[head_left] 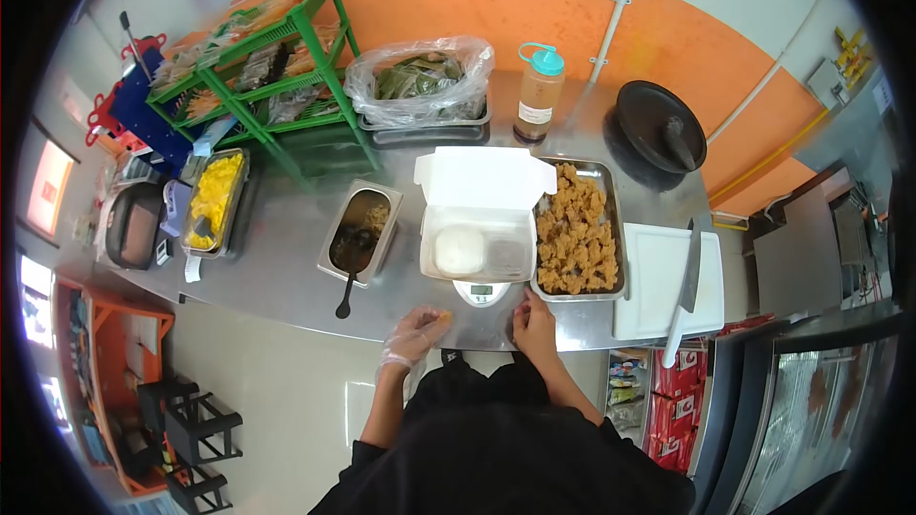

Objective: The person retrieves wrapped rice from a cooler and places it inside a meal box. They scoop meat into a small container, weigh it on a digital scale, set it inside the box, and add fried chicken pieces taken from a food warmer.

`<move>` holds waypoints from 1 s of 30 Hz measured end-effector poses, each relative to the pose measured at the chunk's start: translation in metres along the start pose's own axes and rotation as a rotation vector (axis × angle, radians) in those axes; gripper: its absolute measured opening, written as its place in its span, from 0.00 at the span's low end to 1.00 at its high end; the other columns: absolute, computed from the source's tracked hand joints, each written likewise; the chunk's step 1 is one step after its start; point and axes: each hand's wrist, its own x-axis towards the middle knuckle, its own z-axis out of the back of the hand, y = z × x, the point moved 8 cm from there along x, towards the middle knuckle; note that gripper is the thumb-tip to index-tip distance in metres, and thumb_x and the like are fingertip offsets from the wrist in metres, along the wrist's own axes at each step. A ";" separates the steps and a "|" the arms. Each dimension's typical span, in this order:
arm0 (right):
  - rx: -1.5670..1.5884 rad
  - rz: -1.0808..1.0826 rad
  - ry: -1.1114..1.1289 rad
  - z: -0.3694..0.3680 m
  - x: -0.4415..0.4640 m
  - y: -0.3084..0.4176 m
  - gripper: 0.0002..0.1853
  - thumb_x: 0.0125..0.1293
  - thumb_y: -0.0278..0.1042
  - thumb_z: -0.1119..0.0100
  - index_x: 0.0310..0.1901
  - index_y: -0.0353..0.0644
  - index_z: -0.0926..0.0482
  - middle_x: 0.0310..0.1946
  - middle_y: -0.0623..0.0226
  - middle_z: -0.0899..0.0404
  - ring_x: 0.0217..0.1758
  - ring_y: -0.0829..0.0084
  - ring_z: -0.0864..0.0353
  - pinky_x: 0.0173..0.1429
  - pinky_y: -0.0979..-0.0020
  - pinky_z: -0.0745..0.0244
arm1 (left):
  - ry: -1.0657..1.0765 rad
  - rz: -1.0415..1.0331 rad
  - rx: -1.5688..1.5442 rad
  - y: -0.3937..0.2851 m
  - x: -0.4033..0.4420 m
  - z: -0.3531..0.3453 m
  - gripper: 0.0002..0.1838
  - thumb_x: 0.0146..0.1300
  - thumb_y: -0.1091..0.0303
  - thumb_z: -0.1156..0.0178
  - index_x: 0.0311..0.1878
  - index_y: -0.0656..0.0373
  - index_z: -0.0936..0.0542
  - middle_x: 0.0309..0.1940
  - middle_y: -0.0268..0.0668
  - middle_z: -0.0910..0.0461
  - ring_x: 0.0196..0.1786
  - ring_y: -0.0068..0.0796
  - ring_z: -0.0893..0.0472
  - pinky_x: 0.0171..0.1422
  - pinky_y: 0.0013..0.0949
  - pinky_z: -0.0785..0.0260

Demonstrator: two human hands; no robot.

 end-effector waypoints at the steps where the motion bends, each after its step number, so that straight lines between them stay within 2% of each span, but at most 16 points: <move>1: -0.159 0.078 -0.053 0.000 0.002 0.006 0.27 0.58 0.23 0.45 0.62 0.33 0.34 0.29 0.57 0.21 0.28 0.65 0.19 0.37 0.67 0.23 | 0.037 0.020 0.106 0.000 0.005 0.001 0.18 0.58 0.60 0.32 0.46 0.60 0.23 0.43 0.36 0.20 0.41 0.24 0.22 0.39 0.28 0.29; 2: -0.164 0.075 -0.058 -0.004 -0.001 0.006 0.27 0.58 0.23 0.45 0.62 0.33 0.34 0.29 0.57 0.21 0.28 0.65 0.19 0.37 0.67 0.23 | 0.074 0.038 0.213 0.000 0.007 0.001 0.20 0.59 0.58 0.33 0.48 0.61 0.23 0.45 0.36 0.20 0.42 0.24 0.22 0.41 0.28 0.28; 4: -0.056 -0.047 -0.026 -0.007 0.002 0.012 0.30 0.60 0.23 0.46 0.65 0.35 0.39 0.30 0.58 0.22 0.25 0.67 0.20 0.31 0.68 0.24 | 0.118 0.047 0.238 -0.003 0.012 0.002 0.23 0.59 0.58 0.33 0.53 0.60 0.24 0.46 0.37 0.20 0.42 0.24 0.22 0.41 0.28 0.28; 5: 0.157 -0.339 0.162 -0.018 -0.004 -0.004 0.33 0.62 0.23 0.47 0.69 0.40 0.44 0.28 0.61 0.23 0.21 0.71 0.22 0.22 0.70 0.28 | 0.152 0.057 0.264 -0.004 0.015 0.002 0.26 0.59 0.57 0.34 0.57 0.60 0.26 0.47 0.38 0.20 0.42 0.25 0.22 0.41 0.28 0.28; 6: 0.154 -0.339 0.159 -0.015 -0.001 0.005 0.33 0.62 0.23 0.47 0.69 0.40 0.44 0.28 0.61 0.23 0.21 0.71 0.22 0.22 0.70 0.28 | 0.156 0.056 0.263 -0.006 0.021 0.003 0.26 0.59 0.57 0.34 0.57 0.60 0.26 0.47 0.38 0.20 0.42 0.25 0.22 0.41 0.28 0.28; 8: 0.463 -0.528 0.257 -0.026 -0.006 0.005 0.37 0.64 0.22 0.48 0.72 0.46 0.52 0.26 0.63 0.26 0.19 0.75 0.27 0.15 0.73 0.36 | 0.292 0.051 0.206 -0.004 0.027 -0.005 0.37 0.58 0.59 0.33 0.68 0.57 0.36 0.47 0.39 0.20 0.42 0.24 0.22 0.40 0.28 0.29; 9: 0.460 -0.526 0.255 -0.026 -0.005 0.003 0.37 0.64 0.22 0.48 0.72 0.46 0.52 0.26 0.63 0.26 0.19 0.75 0.27 0.15 0.73 0.36 | 0.294 0.048 0.204 -0.005 0.029 -0.004 0.37 0.58 0.59 0.33 0.68 0.57 0.36 0.47 0.39 0.20 0.42 0.24 0.22 0.40 0.28 0.29; 11: 0.728 -0.644 0.363 -0.041 -0.006 -0.001 0.42 0.63 0.21 0.48 0.74 0.50 0.59 0.25 0.64 0.27 0.17 0.76 0.31 0.15 0.75 0.40 | 0.392 0.059 0.141 -0.009 0.032 -0.012 0.46 0.58 0.61 0.34 0.74 0.56 0.49 0.46 0.38 0.19 0.40 0.23 0.23 0.38 0.27 0.29; 12: 0.727 -0.640 0.364 -0.041 -0.003 0.001 0.42 0.63 0.21 0.48 0.74 0.50 0.59 0.25 0.64 0.27 0.17 0.76 0.31 0.15 0.75 0.40 | 0.391 0.055 0.140 -0.012 0.035 -0.014 0.46 0.58 0.61 0.34 0.74 0.56 0.49 0.46 0.38 0.19 0.40 0.23 0.23 0.38 0.27 0.29; 14: 0.825 -0.668 0.443 -0.048 -0.001 0.006 0.45 0.63 0.21 0.48 0.74 0.54 0.63 0.25 0.64 0.27 0.16 0.76 0.33 0.14 0.76 0.43 | 0.424 0.104 0.234 -0.012 0.038 -0.021 0.51 0.58 0.62 0.33 0.75 0.58 0.57 0.45 0.38 0.19 0.38 0.22 0.23 0.37 0.25 0.31; 21: 0.809 -0.735 0.510 -0.052 0.006 0.007 0.45 0.63 0.22 0.45 0.74 0.57 0.62 0.23 0.65 0.27 0.16 0.77 0.33 0.15 0.78 0.44 | 0.461 0.111 0.157 -0.003 0.042 -0.022 0.52 0.57 0.61 0.33 0.74 0.63 0.58 0.43 0.38 0.19 0.35 0.22 0.24 0.36 0.24 0.31; 24: 0.780 -0.680 0.534 -0.062 0.011 0.013 0.45 0.64 0.22 0.45 0.74 0.58 0.61 0.22 0.65 0.26 0.15 0.77 0.31 0.14 0.78 0.43 | 0.416 0.111 0.179 -0.003 0.044 -0.018 0.52 0.57 0.60 0.33 0.75 0.62 0.57 0.43 0.38 0.18 0.37 0.23 0.23 0.38 0.26 0.31; 26: 0.800 -0.651 0.449 -0.064 0.012 0.016 0.43 0.64 0.21 0.46 0.72 0.58 0.62 0.23 0.63 0.24 0.14 0.76 0.29 0.13 0.78 0.41 | 0.408 0.127 0.169 -0.001 0.043 -0.015 0.51 0.56 0.59 0.32 0.75 0.57 0.55 0.47 0.39 0.20 0.38 0.23 0.23 0.40 0.28 0.30; 27: 0.816 -0.636 0.445 -0.067 0.014 0.017 0.42 0.65 0.21 0.48 0.71 0.60 0.62 0.24 0.59 0.23 0.14 0.73 0.26 0.13 0.76 0.37 | 0.403 0.128 0.166 -0.002 0.043 -0.015 0.51 0.56 0.59 0.32 0.75 0.57 0.55 0.47 0.39 0.20 0.38 0.23 0.23 0.40 0.28 0.30; 29: 0.826 -0.639 0.415 -0.071 0.013 0.013 0.42 0.65 0.21 0.48 0.71 0.60 0.63 0.24 0.58 0.23 0.15 0.72 0.25 0.13 0.76 0.36 | 0.399 0.153 0.185 0.000 0.042 -0.014 0.50 0.56 0.58 0.32 0.76 0.51 0.54 0.53 0.42 0.23 0.39 0.24 0.23 0.42 0.28 0.30; 30: 0.837 -0.643 0.378 -0.071 0.014 0.013 0.42 0.66 0.21 0.48 0.70 0.61 0.64 0.25 0.57 0.22 0.15 0.71 0.24 0.13 0.75 0.34 | 0.394 0.156 0.181 0.002 0.043 -0.013 0.50 0.56 0.58 0.32 0.76 0.51 0.54 0.53 0.42 0.23 0.39 0.24 0.23 0.42 0.28 0.30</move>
